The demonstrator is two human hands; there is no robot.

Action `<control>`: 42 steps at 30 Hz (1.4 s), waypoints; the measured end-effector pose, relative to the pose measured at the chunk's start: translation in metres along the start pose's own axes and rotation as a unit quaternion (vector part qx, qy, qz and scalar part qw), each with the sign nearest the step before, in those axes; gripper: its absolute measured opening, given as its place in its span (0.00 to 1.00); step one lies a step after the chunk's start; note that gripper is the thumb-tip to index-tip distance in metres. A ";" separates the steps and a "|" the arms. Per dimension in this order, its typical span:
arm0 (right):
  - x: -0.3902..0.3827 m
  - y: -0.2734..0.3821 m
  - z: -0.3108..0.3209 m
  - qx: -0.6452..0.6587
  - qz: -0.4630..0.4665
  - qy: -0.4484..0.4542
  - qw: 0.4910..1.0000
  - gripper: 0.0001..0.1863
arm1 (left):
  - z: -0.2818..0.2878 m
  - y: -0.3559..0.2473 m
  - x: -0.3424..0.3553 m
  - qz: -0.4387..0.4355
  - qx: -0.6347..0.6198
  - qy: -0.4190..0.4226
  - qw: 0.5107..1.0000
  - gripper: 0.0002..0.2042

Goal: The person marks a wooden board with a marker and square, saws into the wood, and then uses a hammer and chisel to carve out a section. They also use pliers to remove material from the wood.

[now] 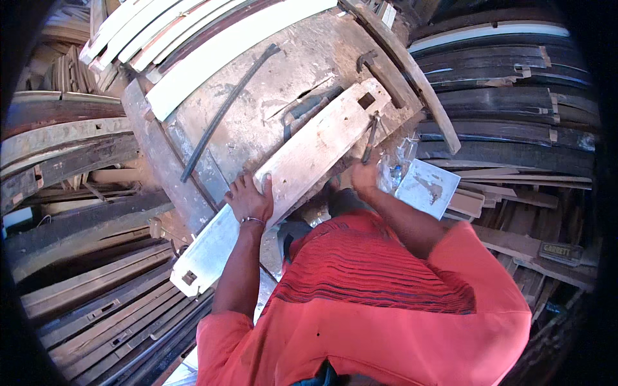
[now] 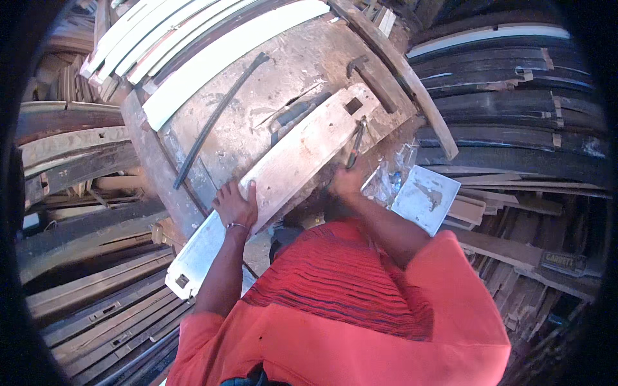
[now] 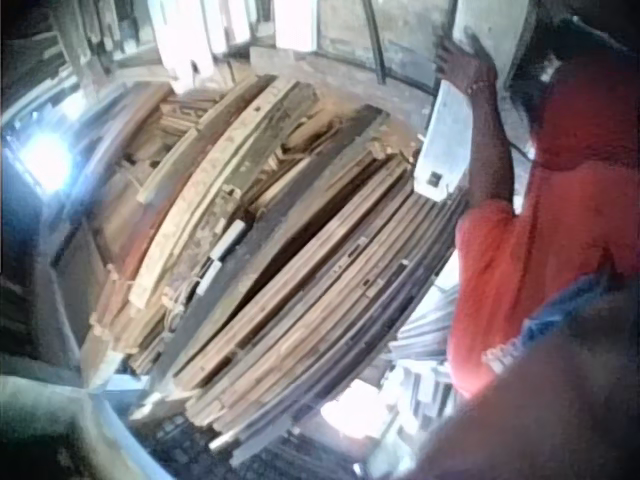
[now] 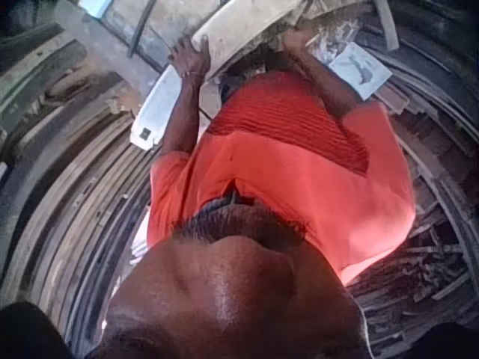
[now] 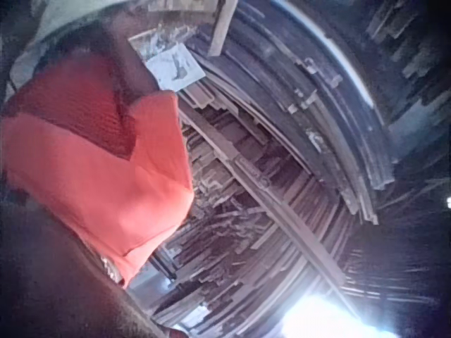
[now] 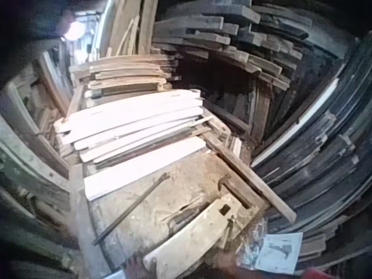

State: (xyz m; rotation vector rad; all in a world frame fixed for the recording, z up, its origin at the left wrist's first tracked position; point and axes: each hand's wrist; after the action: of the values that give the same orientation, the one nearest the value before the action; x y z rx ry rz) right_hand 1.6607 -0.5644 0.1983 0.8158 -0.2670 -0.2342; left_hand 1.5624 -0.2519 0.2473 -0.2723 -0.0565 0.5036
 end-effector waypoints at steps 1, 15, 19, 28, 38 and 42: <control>-0.011 0.007 -0.014 -0.001 0.083 -0.052 0.995 0.26 | 0.000 0.003 0.001 0.003 0.005 -0.008 1.000 0.33; -0.100 -0.111 0.089 0.041 -0.071 0.051 0.995 0.26 | -0.025 0.024 -0.008 -0.066 -0.119 -0.226 0.965 0.25; -0.127 -0.157 0.114 -0.021 -0.102 0.016 0.994 0.17 | -0.016 0.024 -0.025 -0.138 -0.051 -0.254 0.956 0.27; -0.220 -0.287 0.167 -0.042 -0.242 0.067 0.967 0.13 | -0.018 0.011 -0.210 -0.271 -0.196 -0.181 0.925 0.21; -0.336 -0.495 0.238 0.074 -0.361 -0.026 0.929 0.10 | -0.095 -0.008 -0.371 -0.031 -0.345 0.061 0.936 0.10; -0.311 -0.440 0.315 0.075 -0.418 -0.017 0.905 0.11 | -0.096 -0.012 -0.411 -0.018 -0.361 0.056 0.931 0.09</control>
State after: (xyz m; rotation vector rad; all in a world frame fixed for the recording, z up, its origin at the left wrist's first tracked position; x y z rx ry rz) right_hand 1.2216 -0.9757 0.0340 1.0466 0.0538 -1.0463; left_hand 1.2199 -0.4839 0.1638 -1.0215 -0.1350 0.4135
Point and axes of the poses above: each hand's wrist, its own x-axis towards the middle knuckle, its own z-axis out of the back of the hand, y = z × x, and after that the axes turned 9 degrees about -y, right-handed
